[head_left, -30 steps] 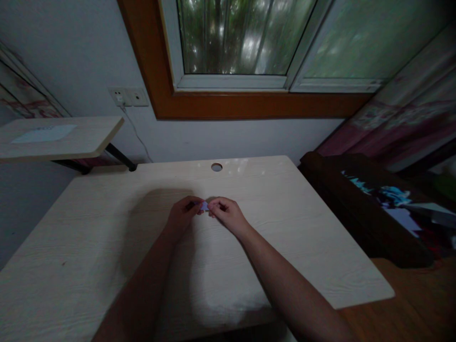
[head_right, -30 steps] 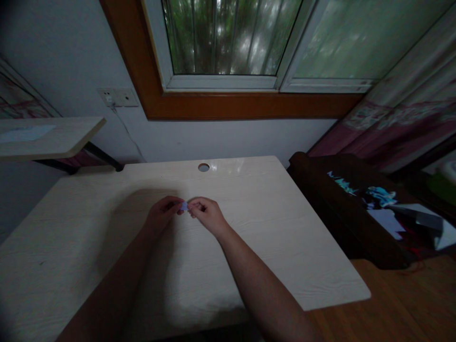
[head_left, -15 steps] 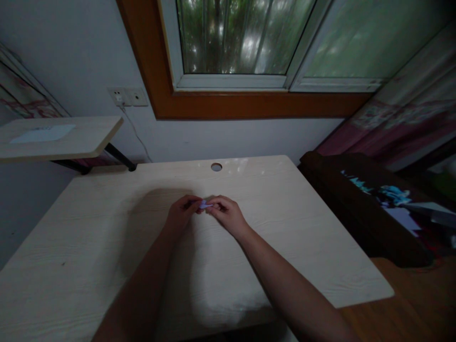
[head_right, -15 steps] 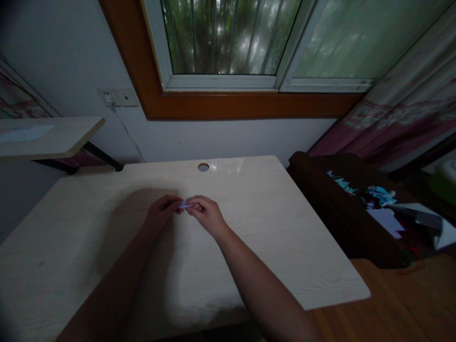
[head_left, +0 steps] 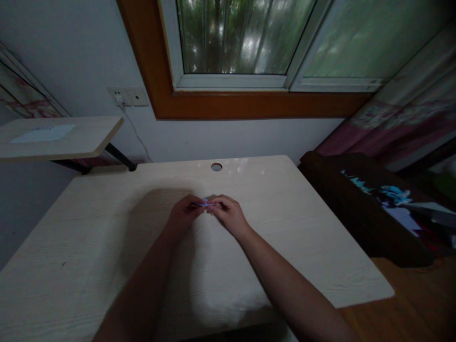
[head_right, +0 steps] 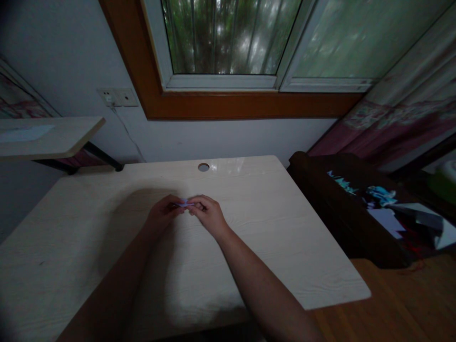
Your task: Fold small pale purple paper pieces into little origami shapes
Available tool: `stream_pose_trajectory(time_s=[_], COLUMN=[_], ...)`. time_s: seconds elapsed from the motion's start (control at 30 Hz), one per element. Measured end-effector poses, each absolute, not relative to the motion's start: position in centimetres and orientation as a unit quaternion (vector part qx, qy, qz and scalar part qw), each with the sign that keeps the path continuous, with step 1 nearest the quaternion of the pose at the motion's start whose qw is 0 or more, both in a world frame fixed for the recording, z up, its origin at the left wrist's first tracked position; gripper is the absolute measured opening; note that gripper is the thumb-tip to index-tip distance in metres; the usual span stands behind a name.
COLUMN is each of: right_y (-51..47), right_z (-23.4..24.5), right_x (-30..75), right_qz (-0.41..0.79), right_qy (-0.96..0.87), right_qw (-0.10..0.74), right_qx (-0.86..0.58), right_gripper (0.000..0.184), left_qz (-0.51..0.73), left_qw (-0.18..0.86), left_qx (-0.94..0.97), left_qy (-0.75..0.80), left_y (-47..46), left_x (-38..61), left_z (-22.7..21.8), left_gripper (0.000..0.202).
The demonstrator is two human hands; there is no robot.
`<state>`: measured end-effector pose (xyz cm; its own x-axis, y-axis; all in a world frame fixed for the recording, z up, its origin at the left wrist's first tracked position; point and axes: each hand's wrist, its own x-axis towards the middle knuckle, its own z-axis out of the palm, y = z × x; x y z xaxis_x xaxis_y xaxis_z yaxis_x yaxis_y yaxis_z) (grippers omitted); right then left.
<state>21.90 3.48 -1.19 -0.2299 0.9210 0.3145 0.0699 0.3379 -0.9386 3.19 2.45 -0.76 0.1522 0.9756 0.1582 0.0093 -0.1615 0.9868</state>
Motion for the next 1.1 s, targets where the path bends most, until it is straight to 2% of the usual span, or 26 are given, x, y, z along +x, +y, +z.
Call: stream_pose_trajectory(time_s=[0.77,1.1], right_y=[3.6,3.4], right_z=[-0.8,-0.6], right_x=[21.9,21.9], right_qz=[0.376,0.36], right_qy=[-0.693,-0.697], right_qw=[0.498,0.507], right_qx=[-0.361,-0.356], right_gripper=[0.007,0.005], left_qz=[0.503,0.497], left_qw=[0.445,0.462], left_qx=[0.611,0.598], left_qy=[0.419,0.427], left_y=[2.9,2.9], left_x=[2.9,3.0], left_z=[-1.7,-2.1], left_gripper=[0.016,0.015])
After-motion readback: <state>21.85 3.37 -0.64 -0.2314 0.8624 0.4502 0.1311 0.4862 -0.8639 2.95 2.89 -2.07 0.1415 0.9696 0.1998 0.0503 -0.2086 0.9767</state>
